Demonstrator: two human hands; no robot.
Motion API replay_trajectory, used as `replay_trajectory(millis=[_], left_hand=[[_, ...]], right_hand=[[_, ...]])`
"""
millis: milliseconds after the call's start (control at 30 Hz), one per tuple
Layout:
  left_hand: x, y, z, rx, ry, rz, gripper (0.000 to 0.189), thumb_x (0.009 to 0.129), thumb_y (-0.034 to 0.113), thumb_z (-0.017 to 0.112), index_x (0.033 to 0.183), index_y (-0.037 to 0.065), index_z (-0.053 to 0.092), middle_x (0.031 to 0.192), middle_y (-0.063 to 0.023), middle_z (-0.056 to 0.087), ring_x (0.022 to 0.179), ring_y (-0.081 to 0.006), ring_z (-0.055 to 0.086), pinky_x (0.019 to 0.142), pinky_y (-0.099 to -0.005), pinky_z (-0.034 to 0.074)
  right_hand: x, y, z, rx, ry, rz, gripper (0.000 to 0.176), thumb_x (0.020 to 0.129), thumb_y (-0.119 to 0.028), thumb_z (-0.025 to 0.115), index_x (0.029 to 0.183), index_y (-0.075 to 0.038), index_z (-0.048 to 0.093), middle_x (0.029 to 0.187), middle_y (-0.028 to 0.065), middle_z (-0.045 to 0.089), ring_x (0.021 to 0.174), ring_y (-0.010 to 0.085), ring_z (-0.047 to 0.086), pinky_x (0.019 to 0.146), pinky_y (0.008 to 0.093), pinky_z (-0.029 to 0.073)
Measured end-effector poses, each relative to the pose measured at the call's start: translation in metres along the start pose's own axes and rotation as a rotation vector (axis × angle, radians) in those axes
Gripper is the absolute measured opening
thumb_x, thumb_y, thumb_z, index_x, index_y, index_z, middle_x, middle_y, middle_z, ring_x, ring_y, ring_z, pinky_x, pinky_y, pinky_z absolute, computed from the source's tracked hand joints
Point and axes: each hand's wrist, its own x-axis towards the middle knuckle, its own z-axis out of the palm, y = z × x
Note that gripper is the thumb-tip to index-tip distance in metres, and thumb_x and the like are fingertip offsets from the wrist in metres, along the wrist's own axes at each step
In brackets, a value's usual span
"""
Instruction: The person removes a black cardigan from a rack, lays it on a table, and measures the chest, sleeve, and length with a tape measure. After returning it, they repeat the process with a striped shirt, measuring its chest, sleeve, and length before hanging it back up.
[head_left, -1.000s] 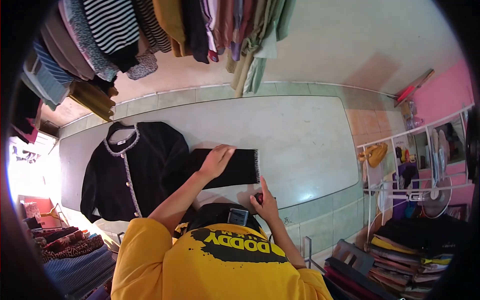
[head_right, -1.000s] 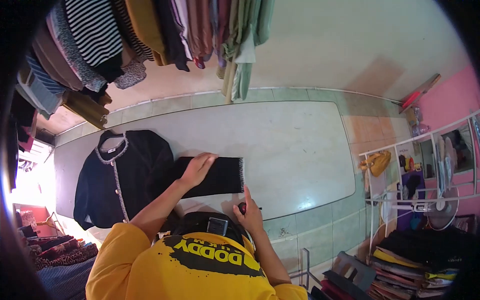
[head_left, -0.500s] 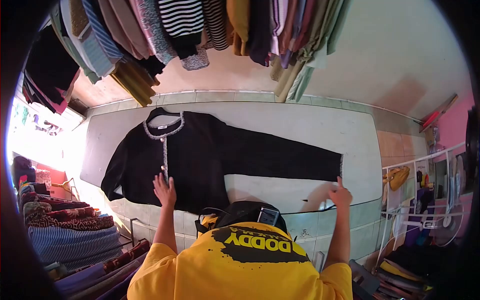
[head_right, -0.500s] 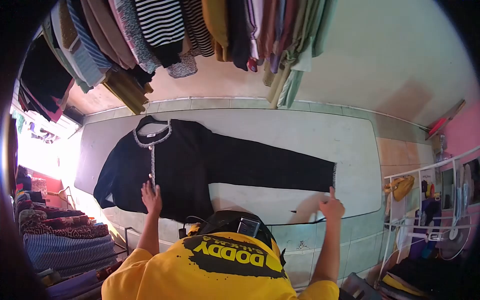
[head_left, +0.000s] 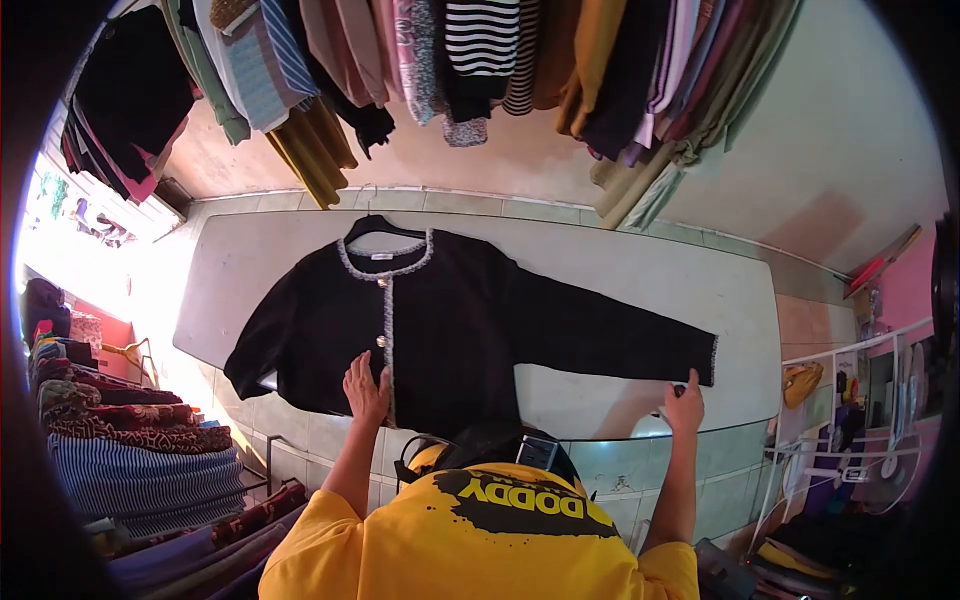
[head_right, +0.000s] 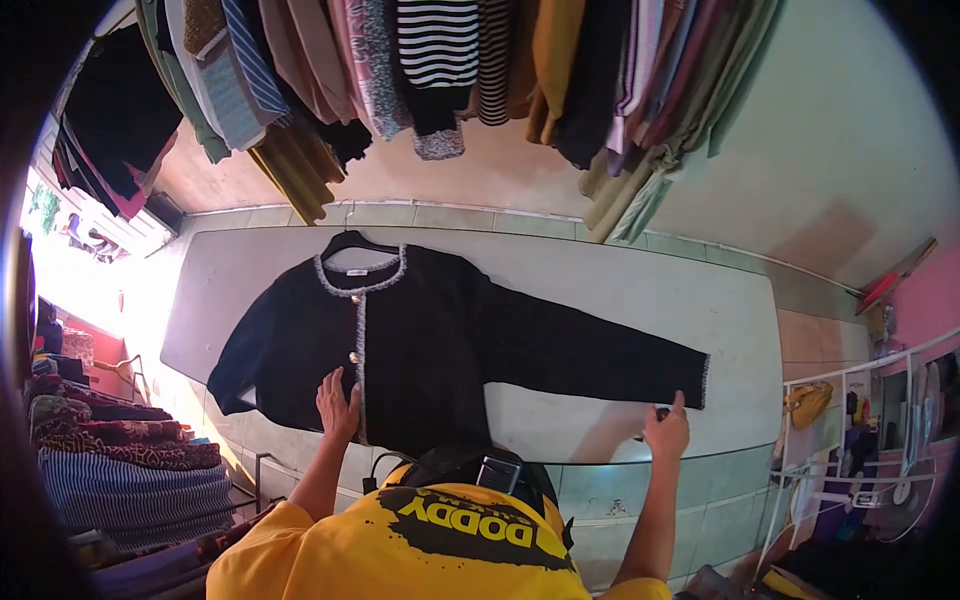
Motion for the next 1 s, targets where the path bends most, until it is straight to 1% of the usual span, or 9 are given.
replay_trajectory(millis=[133, 200, 300, 333, 367, 433, 533, 633, 1000], left_hand=[[0.032, -0.062, -0.014, -0.406, -0.118, 0.053, 0.033, 0.080, 0.015, 0.054, 0.110, 0.002, 0.049, 0.100, -0.0142, 0.055, 0.094, -0.0298, 0.052, 0.083, -0.0392, 0.039], [0.049, -0.092, -0.026, -0.229, 0.014, 0.116, 0.036, 0.079, 0.016, 0.056, 0.112, 0.002, 0.049, 0.106, -0.0149, 0.053, 0.099, -0.0305, 0.050, 0.086, -0.0397, 0.037], [0.069, -0.136, -0.028, -0.004, 0.099, -0.064, 0.049, 0.078, 0.024, 0.058, 0.120, 0.003, 0.043, 0.124, -0.0146, 0.043, 0.118, -0.0318, 0.036, 0.098, -0.0438, 0.026], [0.073, -0.149, -0.025, 0.075, 0.038, -0.155, 0.060, 0.078, 0.031, 0.058, 0.128, 0.007, 0.036, 0.133, -0.0135, 0.034, 0.125, -0.0319, 0.028, 0.102, -0.0493, 0.018], [0.077, -0.151, -0.031, 0.130, -0.017, -0.140, 0.064, 0.077, 0.036, 0.058, 0.131, 0.011, 0.032, 0.136, -0.0132, 0.030, 0.127, -0.0325, 0.025, 0.101, -0.0531, 0.015], [0.086, -0.155, -0.038, 0.180, -0.083, -0.135, 0.069, 0.077, 0.040, 0.058, 0.134, 0.015, 0.028, 0.139, -0.0129, 0.026, 0.128, -0.0330, 0.022, 0.101, -0.0569, 0.012], [0.095, -0.156, -0.037, 0.210, -0.237, -0.052, 0.075, 0.074, 0.051, 0.056, 0.136, 0.024, 0.024, 0.141, -0.0132, 0.019, 0.129, -0.0379, 0.018, 0.097, -0.0635, 0.012], [0.108, -0.147, -0.030, 0.262, -0.289, 0.013, 0.080, 0.070, 0.064, 0.051, 0.136, 0.030, 0.022, 0.143, -0.0127, 0.013, 0.128, -0.0438, 0.012, 0.093, -0.0670, 0.016], [0.178, -0.126, -0.008, 0.261, -0.346, 0.150, 0.085, 0.067, 0.070, 0.047, 0.137, 0.032, 0.018, 0.144, -0.0111, 0.010, 0.130, -0.0415, 0.009, 0.094, -0.0677, 0.014]], right_hand=[[-0.041, -0.113, 0.013, 0.390, 0.031, -0.188, 0.044, 0.069, -0.031, 0.069, 0.100, -0.003, 0.056, 0.084, 0.0135, 0.057, 0.071, 0.0244, 0.057, 0.065, 0.0354, 0.047], [-0.060, -0.168, 0.026, 0.506, 0.029, -0.335, 0.038, 0.065, -0.024, 0.072, 0.092, -0.004, 0.055, 0.080, 0.0108, 0.052, 0.066, 0.0219, 0.053, 0.062, 0.0333, 0.045], [-0.092, -0.241, 0.047, 0.553, -0.028, -0.511, 0.033, 0.060, -0.014, 0.071, 0.085, -0.006, 0.052, 0.078, 0.0084, 0.047, 0.060, 0.0200, 0.049, 0.060, 0.0327, 0.045], [-0.101, -0.260, 0.052, 0.601, -0.209, -0.404, 0.032, 0.059, -0.011, 0.068, 0.086, -0.006, 0.052, 0.092, 0.0131, 0.050, 0.076, 0.0248, 0.053, 0.070, 0.0356, 0.045], [-0.107, -0.273, 0.065, 0.553, -0.125, -0.538, 0.032, 0.059, -0.011, 0.068, 0.086, -0.006, 0.052, 0.103, 0.0158, 0.049, 0.090, 0.0292, 0.050, 0.079, 0.0386, 0.043], [-0.109, -0.282, 0.091, 0.489, -0.053, -0.676, 0.032, 0.059, -0.011, 0.067, 0.086, -0.006, 0.052, 0.115, 0.0186, 0.047, 0.104, 0.0337, 0.048, 0.087, 0.0417, 0.040], [-0.106, -0.278, 0.123, 0.374, -0.142, -0.519, 0.052, 0.059, -0.014, 0.066, 0.109, -0.009, 0.052, 0.133, 0.0168, 0.035, 0.125, 0.0385, 0.027, 0.099, 0.0520, 0.026], [-0.099, -0.273, 0.122, 0.270, -0.193, -0.436, 0.062, 0.060, -0.015, 0.065, 0.120, -0.013, 0.049, 0.132, 0.0123, 0.039, 0.125, 0.0353, 0.030, 0.098, 0.0530, 0.026], [-0.096, -0.272, 0.120, 0.190, -0.076, -0.321, 0.058, 0.060, -0.013, 0.063, 0.117, -0.013, 0.053, 0.127, 0.0137, 0.044, 0.120, 0.0371, 0.035, 0.096, 0.0387, 0.037]])
